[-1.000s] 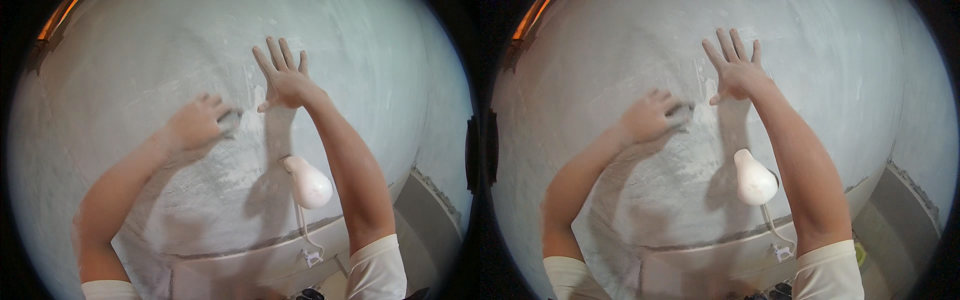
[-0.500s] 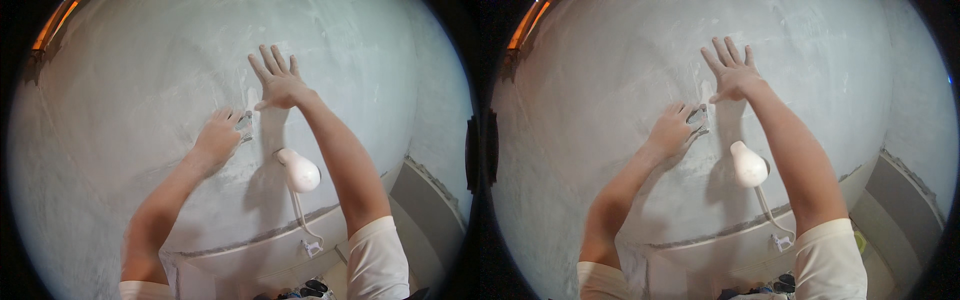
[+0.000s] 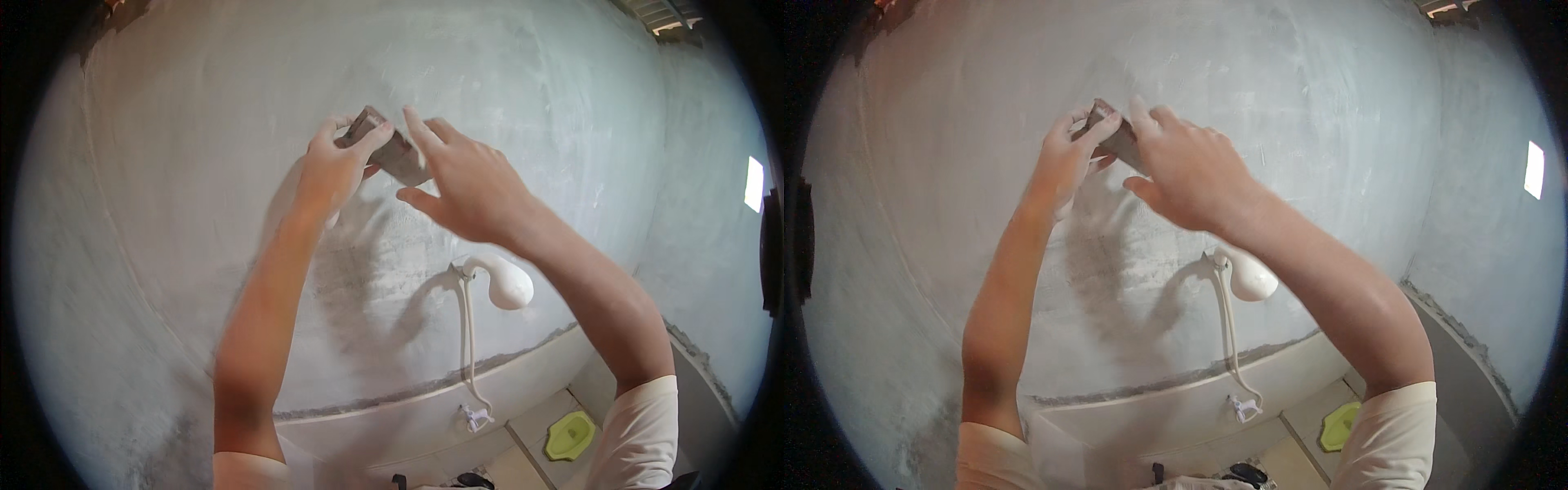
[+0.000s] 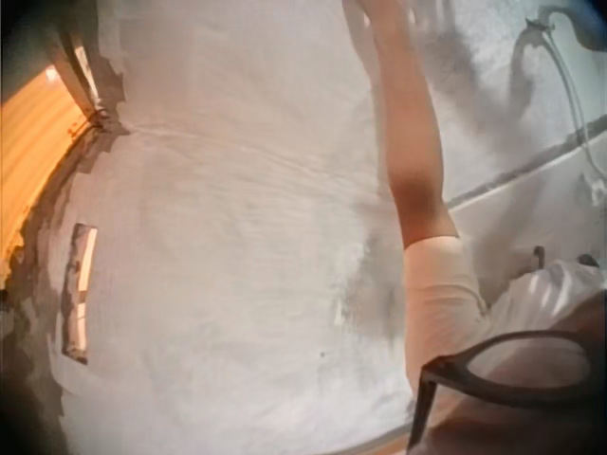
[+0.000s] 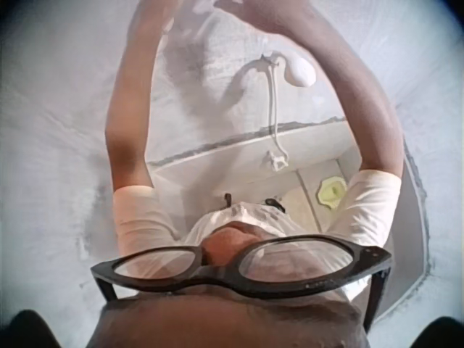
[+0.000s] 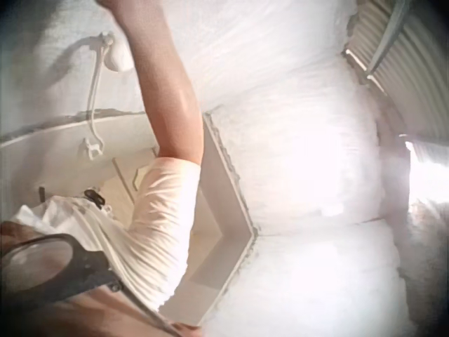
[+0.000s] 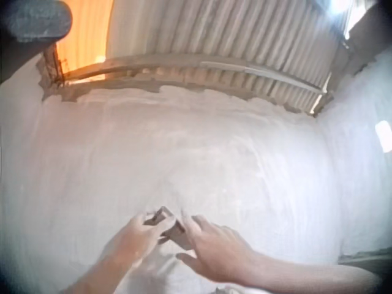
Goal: The person sands a plastered wall using a hand-held sanding block, moving it in circular and back-and-forth motions across various sections of the surface.
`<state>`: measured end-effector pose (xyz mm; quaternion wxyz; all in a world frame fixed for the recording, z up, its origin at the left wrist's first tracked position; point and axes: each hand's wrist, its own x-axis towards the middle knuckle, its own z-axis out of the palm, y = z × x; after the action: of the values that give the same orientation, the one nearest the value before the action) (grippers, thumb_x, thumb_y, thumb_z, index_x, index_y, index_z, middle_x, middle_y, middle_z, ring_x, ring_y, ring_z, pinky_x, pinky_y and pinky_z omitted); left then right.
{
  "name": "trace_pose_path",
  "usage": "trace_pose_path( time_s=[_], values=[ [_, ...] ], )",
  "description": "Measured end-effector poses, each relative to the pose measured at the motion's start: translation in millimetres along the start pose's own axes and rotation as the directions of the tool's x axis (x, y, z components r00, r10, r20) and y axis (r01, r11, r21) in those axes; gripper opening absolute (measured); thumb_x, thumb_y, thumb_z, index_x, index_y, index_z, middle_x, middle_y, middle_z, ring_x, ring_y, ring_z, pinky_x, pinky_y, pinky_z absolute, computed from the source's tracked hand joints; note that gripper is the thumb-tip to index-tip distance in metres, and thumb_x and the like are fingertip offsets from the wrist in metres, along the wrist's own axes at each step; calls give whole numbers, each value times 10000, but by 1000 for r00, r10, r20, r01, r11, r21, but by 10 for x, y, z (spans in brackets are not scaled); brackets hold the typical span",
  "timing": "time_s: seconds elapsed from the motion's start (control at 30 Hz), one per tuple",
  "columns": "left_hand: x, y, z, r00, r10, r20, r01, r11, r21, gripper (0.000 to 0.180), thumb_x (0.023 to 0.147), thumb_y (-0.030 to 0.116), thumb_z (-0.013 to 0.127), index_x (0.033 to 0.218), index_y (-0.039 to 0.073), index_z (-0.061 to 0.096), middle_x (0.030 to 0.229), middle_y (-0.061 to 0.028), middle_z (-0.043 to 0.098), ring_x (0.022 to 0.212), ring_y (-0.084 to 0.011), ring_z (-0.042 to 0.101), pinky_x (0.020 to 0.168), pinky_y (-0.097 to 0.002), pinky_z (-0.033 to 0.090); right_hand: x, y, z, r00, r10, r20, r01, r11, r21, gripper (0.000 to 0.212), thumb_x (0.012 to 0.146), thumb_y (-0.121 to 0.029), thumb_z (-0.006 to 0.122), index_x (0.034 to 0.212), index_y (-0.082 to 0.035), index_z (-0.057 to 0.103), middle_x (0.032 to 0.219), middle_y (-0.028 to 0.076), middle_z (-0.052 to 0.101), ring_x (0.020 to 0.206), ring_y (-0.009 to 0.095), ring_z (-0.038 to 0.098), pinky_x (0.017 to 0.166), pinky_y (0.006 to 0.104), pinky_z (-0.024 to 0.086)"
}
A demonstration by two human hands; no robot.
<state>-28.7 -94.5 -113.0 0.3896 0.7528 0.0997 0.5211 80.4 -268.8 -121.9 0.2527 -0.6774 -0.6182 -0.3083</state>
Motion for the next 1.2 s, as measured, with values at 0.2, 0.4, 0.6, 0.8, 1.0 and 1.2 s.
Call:
trace_pose_path(
  time_s=[0.2, 0.4, 0.6, 0.8, 1.0, 1.2],
  values=[
    [-11, 248, -37, 936, -277, 216, 309, 942, -131, 522, 1078, 442, 626, 1303, -29, 651, 1210, -137, 689, 1060, -237, 707, 991, -395, 609, 87, 2, 554, 899, -262, -350, 110, 910, -399, 883, 909, -207, 774, 1635, 39, 337, 1225, 180, 594, 1011, 326, 636, 821, 434, 552],
    [201, 238, -297, 953, -273, 130, 284, 956, -72, 519, 1099, 428, 597, 1254, -62, 667, 1179, -178, 704, 1043, -257, 730, 974, -397, 625, 397, -88, 633, 895, -238, -377, 114, 940, -323, 842, 911, -296, 801, 1602, 3, 425, 1211, 173, 596, 1014, 307, 626, 825, 429, 528],
    [344, 208, -493, 974, -219, 51, 204, 956, 209, 518, 1082, 430, 605, 1170, -72, 693, 1243, -219, 705, 1032, -284, 762, 874, -430, 637, 685, -102, 657, 917, -185, -353, 83, 955, -286, 853, 948, -431, 796, 1642, -120, 408, 1230, 159, 604, 1080, 319, 645, 880, 445, 542],
    [356, 197, -801, 985, 170, 41, -128, 541, 831, 335, 1045, 353, 638, 1098, 38, 736, 1360, -198, 690, 1185, -289, 690, 1011, -474, 536, 953, 196, 683, 899, -387, -205, 290, 877, -384, 614, 1027, -374, 711, 1602, -319, 504, 1287, 107, 611, 1192, 278, 629, 1009, 427, 532],
    [822, -57, -1121, 784, 590, 194, -289, 70, 955, 416, 1029, 321, 646, 1382, 103, 623, 1598, -123, 531, 1515, -277, 440, 1233, -471, 354, 1398, 689, 518, 819, -560, -125, 350, 660, -665, 464, 1044, -176, 649, 1457, -388, 661, 1432, 39, 569, 1282, 213, 559, 1126, 421, 447],
    [1000, -539, -1335, 667, 742, 76, -205, 84, 975, 583, 1036, 337, 632, 1575, 164, 491, 1705, -51, 436, 1569, -296, 399, 1250, -517, 340, 1274, 330, 1236, 796, -588, -141, 470, 749, -468, 556, 951, -93, 670, 1452, -334, 668, 1384, 86, 609, 1279, 349, 575, 1104, 542, 471]
  ],
)
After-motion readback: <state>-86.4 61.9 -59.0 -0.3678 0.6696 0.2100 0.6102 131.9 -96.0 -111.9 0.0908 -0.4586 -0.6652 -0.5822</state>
